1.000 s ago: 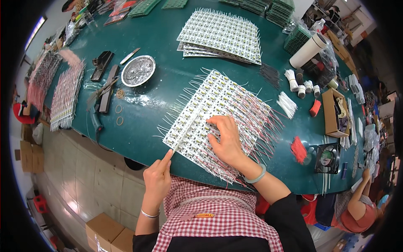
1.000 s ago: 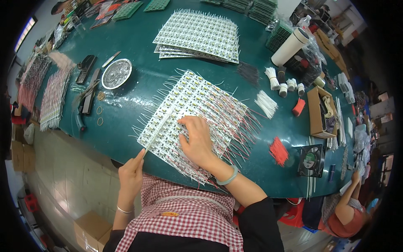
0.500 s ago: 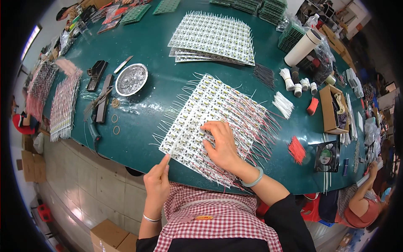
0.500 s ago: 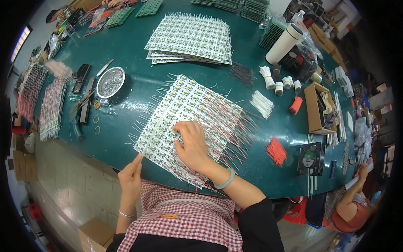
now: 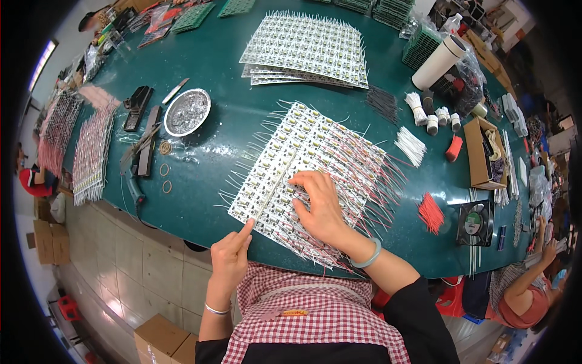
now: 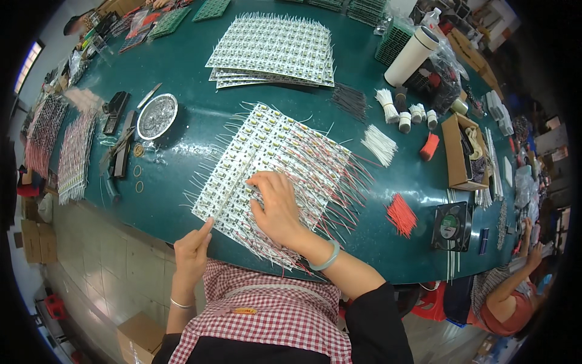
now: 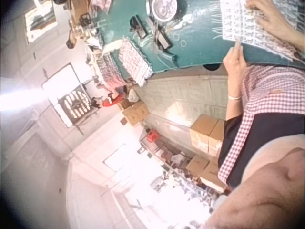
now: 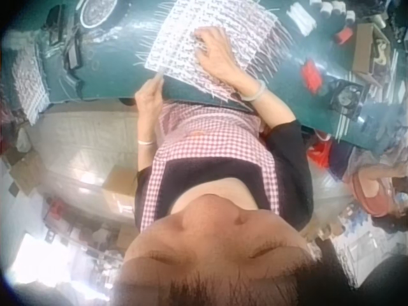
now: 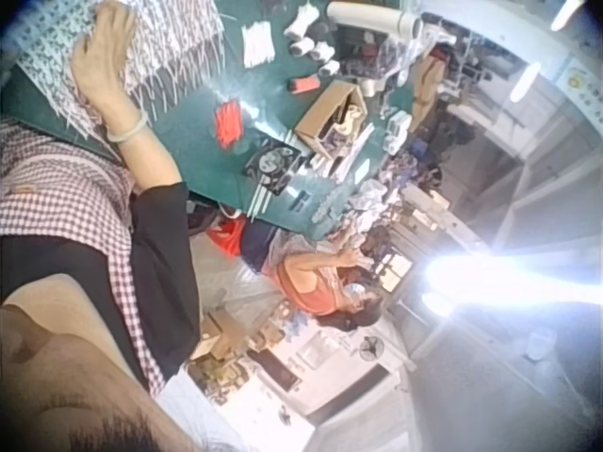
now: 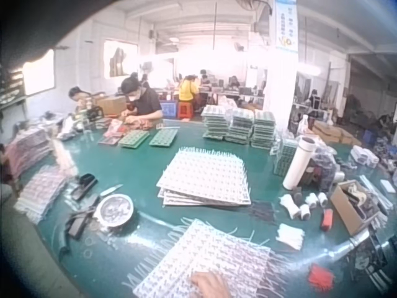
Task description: The person uses a soldering iron to attach small red wires to a grid of LED modules on a green worktable. They repeatedly pick up wires, position them on the board, and apply the soldering iron to secure connections. The person also uses a thin stick to adjust or inspect the wires on the board.
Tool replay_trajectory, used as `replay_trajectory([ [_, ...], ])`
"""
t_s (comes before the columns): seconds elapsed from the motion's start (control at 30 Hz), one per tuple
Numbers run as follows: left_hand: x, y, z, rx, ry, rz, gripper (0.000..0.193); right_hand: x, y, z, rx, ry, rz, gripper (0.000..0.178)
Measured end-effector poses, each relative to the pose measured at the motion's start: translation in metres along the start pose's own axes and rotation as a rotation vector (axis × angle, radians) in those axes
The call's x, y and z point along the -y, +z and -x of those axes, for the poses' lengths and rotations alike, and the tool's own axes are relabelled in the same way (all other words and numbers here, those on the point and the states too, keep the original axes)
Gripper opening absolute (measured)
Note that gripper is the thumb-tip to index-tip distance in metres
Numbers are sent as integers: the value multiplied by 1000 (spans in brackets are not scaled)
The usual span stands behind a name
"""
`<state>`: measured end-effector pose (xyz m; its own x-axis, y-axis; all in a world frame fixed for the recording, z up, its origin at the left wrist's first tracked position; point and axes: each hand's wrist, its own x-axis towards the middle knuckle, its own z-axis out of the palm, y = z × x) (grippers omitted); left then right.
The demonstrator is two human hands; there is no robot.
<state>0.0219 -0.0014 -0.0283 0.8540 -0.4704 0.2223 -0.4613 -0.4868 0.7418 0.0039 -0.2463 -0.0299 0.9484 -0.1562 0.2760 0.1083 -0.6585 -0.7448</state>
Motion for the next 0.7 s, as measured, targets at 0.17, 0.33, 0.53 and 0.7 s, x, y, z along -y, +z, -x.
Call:
replay_trajectory([
  [0.17, 1, -4, -1, 41, -35, 22, 41, -16, -16, -13, 68, 213, -342, 40],
  [0.33, -10, -4, -2, 56, -104, -27, 41, -38, -40, -56, 104, 42, -56, 38],
  [0.53, -15, -2, -11, 88, -79, 33, 44, -58, -16, -59, -13, -136, 114, 35],
  [0.7, -11, -3, -7, 74, -54, 34, 45, -51, -11, -59, -26, -113, 101, 41],
])
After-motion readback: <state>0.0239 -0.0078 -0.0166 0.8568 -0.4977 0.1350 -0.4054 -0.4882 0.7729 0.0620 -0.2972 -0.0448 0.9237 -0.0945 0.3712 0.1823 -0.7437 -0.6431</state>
